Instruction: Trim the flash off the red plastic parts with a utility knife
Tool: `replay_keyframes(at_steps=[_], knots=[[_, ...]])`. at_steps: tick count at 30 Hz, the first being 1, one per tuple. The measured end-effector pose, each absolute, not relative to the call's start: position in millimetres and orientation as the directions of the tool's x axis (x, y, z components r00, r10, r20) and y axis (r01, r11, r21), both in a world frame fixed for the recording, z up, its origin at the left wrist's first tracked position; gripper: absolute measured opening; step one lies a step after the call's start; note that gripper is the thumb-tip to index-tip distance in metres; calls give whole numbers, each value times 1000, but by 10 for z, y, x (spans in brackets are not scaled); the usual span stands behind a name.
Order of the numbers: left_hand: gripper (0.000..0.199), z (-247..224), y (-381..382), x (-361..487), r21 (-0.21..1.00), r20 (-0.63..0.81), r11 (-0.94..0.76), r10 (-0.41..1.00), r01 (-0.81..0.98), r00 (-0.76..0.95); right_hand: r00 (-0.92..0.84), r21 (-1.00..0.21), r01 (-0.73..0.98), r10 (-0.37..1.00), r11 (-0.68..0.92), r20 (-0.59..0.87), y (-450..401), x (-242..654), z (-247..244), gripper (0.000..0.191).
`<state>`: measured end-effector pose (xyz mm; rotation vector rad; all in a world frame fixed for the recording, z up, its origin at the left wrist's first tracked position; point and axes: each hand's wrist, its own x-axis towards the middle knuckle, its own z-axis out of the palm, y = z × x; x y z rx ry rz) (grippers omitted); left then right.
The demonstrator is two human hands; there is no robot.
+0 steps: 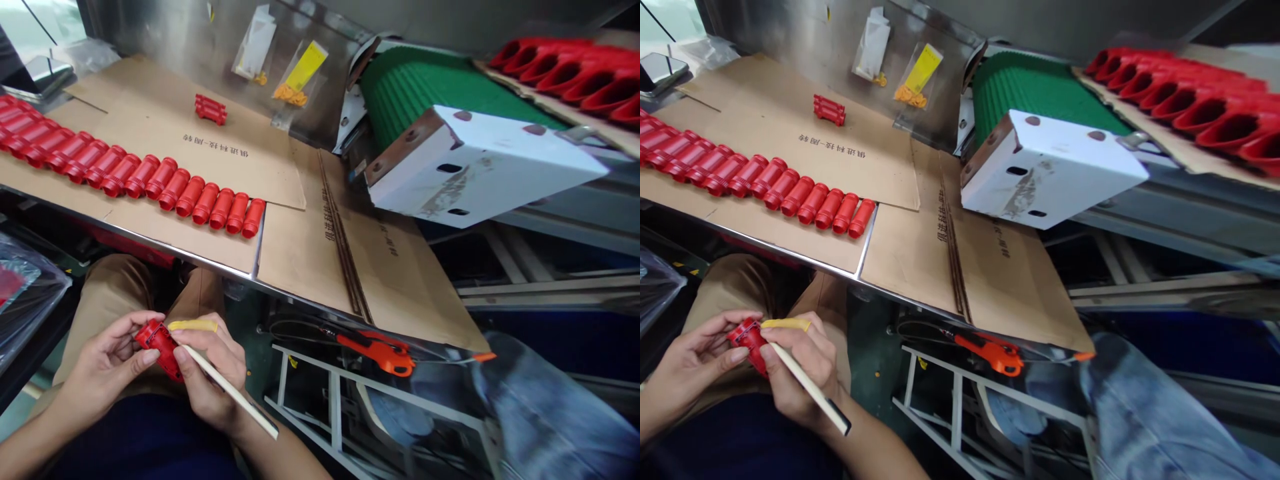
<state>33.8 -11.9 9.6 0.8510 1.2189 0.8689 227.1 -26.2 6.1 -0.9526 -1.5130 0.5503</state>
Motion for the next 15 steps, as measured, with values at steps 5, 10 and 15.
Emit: replay_keyframes(at_steps=[5,10,15], knots=[[41,-46,-152,270,931,-342,355,930,-86,137,19,-780,322,820,537,572,-270,2253,119,23],[36,14,-186,278,931,-349,355,934,-84,82,-27,-776,338,830,533,558,-301,2283,160,27],[43,88,-106,174,933,-357,359,929,4,100,-32,-829,365,896,423,443,-315,2371,224,20]])
